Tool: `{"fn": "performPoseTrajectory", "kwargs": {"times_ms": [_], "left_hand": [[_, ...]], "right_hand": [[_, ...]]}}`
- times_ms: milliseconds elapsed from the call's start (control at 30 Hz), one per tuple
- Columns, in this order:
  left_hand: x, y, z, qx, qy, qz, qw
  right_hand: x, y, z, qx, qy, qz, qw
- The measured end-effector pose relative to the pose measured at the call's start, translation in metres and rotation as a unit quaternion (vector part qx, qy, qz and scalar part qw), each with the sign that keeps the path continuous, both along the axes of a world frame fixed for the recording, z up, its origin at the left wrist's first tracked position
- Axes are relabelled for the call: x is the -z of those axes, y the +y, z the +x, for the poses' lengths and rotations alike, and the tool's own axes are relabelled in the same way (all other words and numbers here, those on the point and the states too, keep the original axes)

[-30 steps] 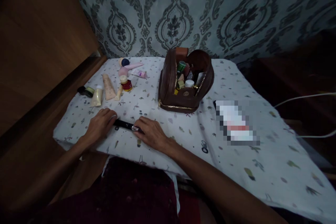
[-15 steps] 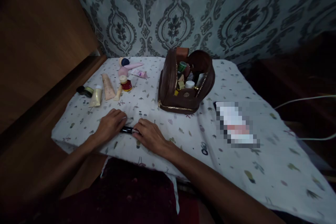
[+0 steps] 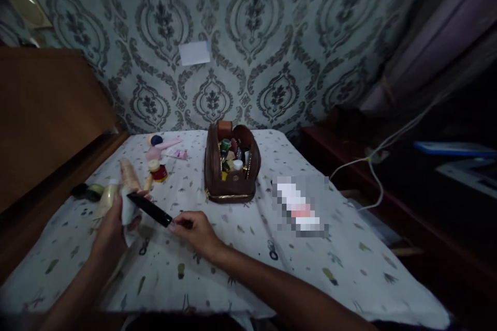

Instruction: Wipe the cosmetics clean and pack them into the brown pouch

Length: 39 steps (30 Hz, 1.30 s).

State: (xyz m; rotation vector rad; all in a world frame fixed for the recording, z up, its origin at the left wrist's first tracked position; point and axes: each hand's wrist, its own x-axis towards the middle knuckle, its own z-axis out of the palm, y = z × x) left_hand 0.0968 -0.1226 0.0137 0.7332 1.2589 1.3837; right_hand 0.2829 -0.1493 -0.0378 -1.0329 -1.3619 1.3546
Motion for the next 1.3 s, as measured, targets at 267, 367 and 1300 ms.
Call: {"fn": "performPoseTrajectory", "kwargs": {"times_ms": [267, 367, 1300], "left_hand": [[0.005, -0.015, 0.056, 0.234, 0.050, 0.087, 0.967], [-0.001, -0.005, 0.052, 0.264, 0.140, 0.129, 0.946], [-0.023, 0.038, 0.100, 0.306, 0.423, 0.287, 0.803]], "right_hand": [[-0.024, -0.004, 0.011, 0.023, 0.008, 0.033, 0.999], [-0.039, -0.006, 0.035, 0.042, -0.116, 0.089, 0.988], [-0.166, 0.030, 0.178, 0.279, -0.106, 0.290, 0.909]]}}
